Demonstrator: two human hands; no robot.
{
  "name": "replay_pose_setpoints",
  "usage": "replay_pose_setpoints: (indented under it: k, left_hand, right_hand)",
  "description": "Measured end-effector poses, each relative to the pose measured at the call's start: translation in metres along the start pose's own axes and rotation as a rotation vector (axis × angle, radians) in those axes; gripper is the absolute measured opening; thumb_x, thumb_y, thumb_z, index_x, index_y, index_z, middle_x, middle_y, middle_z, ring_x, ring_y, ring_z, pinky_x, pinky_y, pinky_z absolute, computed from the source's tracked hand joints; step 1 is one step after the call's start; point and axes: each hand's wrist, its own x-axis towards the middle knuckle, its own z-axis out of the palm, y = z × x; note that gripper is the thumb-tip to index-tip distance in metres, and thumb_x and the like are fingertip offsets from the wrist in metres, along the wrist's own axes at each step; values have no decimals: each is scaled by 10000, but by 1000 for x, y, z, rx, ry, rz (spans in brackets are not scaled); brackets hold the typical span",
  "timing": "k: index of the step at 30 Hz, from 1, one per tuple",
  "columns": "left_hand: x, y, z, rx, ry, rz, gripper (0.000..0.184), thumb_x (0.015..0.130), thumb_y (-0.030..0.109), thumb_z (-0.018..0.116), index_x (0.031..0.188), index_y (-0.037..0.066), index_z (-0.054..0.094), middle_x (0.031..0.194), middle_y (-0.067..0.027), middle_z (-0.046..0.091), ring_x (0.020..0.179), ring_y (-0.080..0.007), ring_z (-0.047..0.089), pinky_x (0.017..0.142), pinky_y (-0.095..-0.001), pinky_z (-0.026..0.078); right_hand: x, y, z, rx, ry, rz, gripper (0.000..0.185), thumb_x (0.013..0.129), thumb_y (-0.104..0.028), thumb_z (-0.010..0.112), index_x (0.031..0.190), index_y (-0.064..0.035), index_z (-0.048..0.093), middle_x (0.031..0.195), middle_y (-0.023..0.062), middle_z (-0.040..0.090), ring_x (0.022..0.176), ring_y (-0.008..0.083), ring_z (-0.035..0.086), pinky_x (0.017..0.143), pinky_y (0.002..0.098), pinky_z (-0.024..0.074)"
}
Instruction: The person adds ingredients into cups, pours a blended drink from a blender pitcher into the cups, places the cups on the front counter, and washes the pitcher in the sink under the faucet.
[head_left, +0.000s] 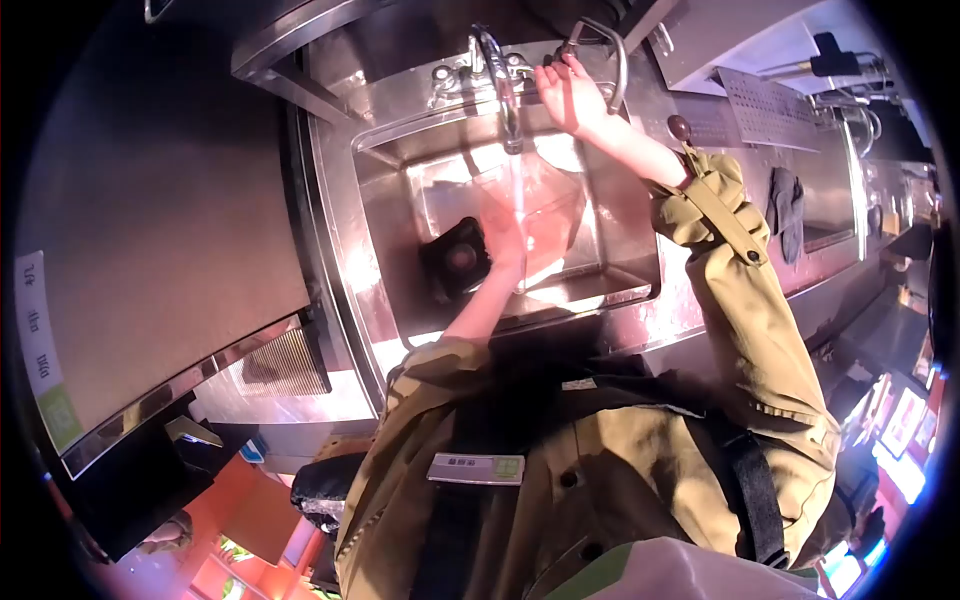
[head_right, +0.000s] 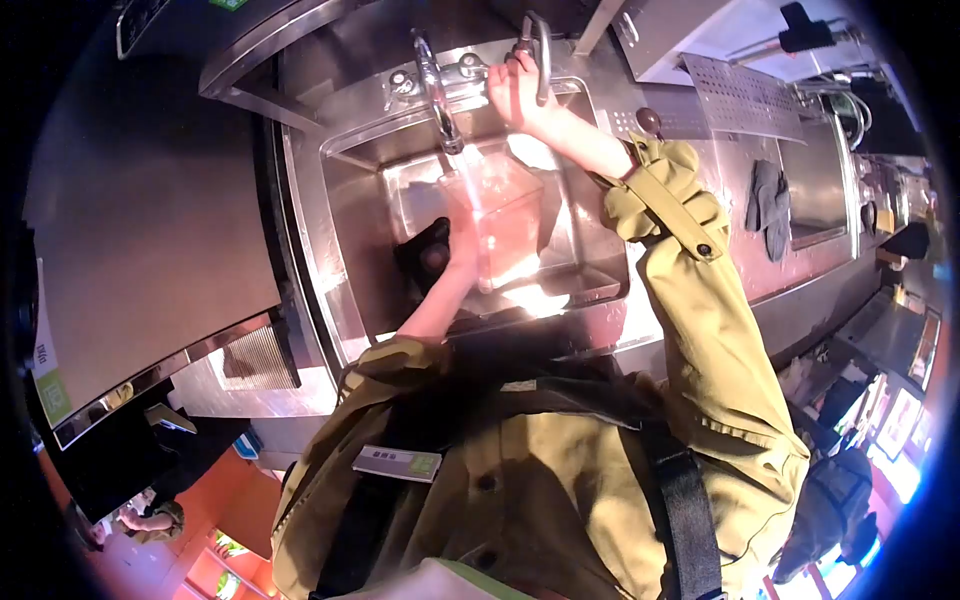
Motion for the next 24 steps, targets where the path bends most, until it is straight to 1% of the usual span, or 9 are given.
replay_pose_setpoints:
  k: [8, 10, 14, 16, 19, 21, 22, 23, 24]
  left_hand:
    - [-15, 15, -9, 152, 24, 118, 327, 843, 315, 483, 1051, 72, 412, 786, -11, 517, 618, -97, 490, 513, -207, 402]
    - [-18, 19, -13, 181, 33, 112, 364, 845, 327, 493, 1086, 70, 404, 808, -11, 524, 636, -92, 495, 529, -203, 406]
    - [-40, 27, 17, 228, 158, 29, 503, 816, 306, 544, 1176, 54, 299, 789, -16, 500, 660, -105, 496, 576, -224, 421]
    - [-25, -2, 8, 44, 64, 14, 477, 794, 334, 550, 1108, 25, 367, 765, -27, 500, 677, -145, 510, 641, -258, 451]
    - [28, -72, -8, -148, -47, -116, 366, 802, 351, 511, 983, 37, 469, 741, -40, 513, 616, -160, 515, 610, -284, 473]
    - [31, -78, 0, -558, -244, -302, 270, 810, 347, 496, 872, 85, 521, 655, -16, 515, 527, -137, 512, 505, -278, 465]
    - [33, -81, 4, -735, -320, -424, 243, 814, 345, 488, 816, 110, 548, 613, -5, 516, 483, -125, 510, 452, -275, 462]
    - [7, -50, 20, -740, -301, -378, 234, 812, 334, 488, 808, 106, 536, 632, 0, 509, 523, -120, 500, 486, -263, 443]
    - [-20, -15, 37, -744, -281, -333, 225, 811, 324, 488, 799, 102, 524, 651, 5, 501, 564, -115, 491, 520, -251, 425]
  right_hand:
    - [1, 0, 26, 93, 177, 64, 250, 685, -115, 510, 903, 6, 517, 800, 112, 576, 796, 244, 554, 827, 359, 381]
    - [2, 5, 46, -5, 113, 51, 237, 674, -114, 527, 885, -6, 516, 777, 110, 576, 785, 249, 555, 805, 361, 383]
    - [12, -11, -19, 212, -73, 199, 260, 671, -126, 546, 901, -8, 520, 759, 136, 581, 714, 268, 568, 769, 359, 396]
    - [12, -12, -24, 338, -128, 208, 300, 683, -142, 542, 946, -1, 519, 775, 155, 586, 717, 286, 572, 755, 367, 413]
    - [2, -18, -29, 627, -14, 180, 342, 747, -176, 507, 1055, -27, 509, 794, 178, 596, 775, 328, 569, 701, 392, 456]
    - [-37, -25, -14, 762, 155, 367, 261, 779, -260, 495, 850, -11, 530, 711, 184, 580, 709, 343, 578, 632, 422, 456]
    - [-63, -35, -15, 852, 24, 533, 304, 796, -305, 484, 871, -15, 532, 718, 181, 583, 713, 328, 583, 629, 409, 457]
    - [-92, -46, -23, 926, -115, 694, 347, 813, -351, 473, 893, -19, 535, 726, 178, 587, 717, 312, 588, 625, 396, 459]
    - [-118, -60, -20, 1042, -417, 760, 392, 821, -396, 468, 902, -20, 544, 703, 165, 583, 700, 279, 588, 623, 375, 453]
